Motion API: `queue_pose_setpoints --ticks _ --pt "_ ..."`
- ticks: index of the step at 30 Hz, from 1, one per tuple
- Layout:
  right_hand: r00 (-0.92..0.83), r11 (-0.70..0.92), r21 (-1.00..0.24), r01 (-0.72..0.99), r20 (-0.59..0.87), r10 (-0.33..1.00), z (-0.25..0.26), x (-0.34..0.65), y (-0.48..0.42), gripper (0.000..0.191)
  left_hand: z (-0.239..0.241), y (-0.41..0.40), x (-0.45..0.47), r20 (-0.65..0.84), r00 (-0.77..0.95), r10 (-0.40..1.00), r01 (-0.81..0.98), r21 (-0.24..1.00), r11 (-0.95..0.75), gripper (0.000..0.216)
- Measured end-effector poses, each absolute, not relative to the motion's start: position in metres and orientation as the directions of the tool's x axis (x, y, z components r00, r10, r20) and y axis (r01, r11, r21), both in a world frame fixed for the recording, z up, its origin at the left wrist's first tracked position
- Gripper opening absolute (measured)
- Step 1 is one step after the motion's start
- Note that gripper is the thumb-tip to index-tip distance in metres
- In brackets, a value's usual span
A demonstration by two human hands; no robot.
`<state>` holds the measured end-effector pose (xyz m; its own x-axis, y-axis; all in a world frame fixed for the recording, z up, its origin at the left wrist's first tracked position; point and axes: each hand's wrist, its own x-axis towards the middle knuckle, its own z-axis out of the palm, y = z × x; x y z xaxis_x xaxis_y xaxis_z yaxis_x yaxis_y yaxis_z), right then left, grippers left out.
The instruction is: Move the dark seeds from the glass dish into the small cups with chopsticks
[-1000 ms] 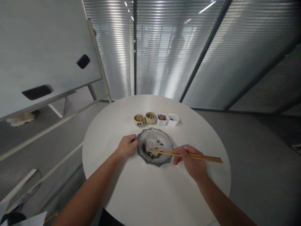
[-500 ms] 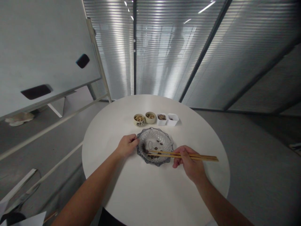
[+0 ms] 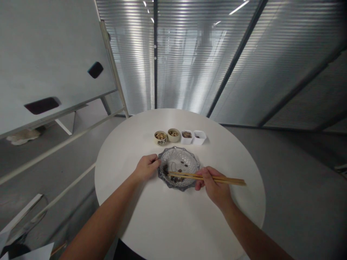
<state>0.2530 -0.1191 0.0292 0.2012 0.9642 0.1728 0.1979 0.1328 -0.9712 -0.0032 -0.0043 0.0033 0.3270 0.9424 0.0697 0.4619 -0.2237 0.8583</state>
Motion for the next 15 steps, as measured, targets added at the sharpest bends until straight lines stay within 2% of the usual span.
queue_pose_setpoints --ticks 5,15 --pt "0.165 0.175 -0.963 0.205 0.21 0.964 0.0284 0.2505 -0.1191 0.041 0.0076 -0.0046 -0.0034 0.08 0.344 0.935 0.471 0.847 -0.246 0.028" --pt "0.138 0.265 -0.88 0.394 0.342 0.93 0.0304 0.2475 -0.1252 0.039 0.0052 -0.0044 -0.0037 0.083 0.34 0.937 0.47 0.848 -0.246 0.028"
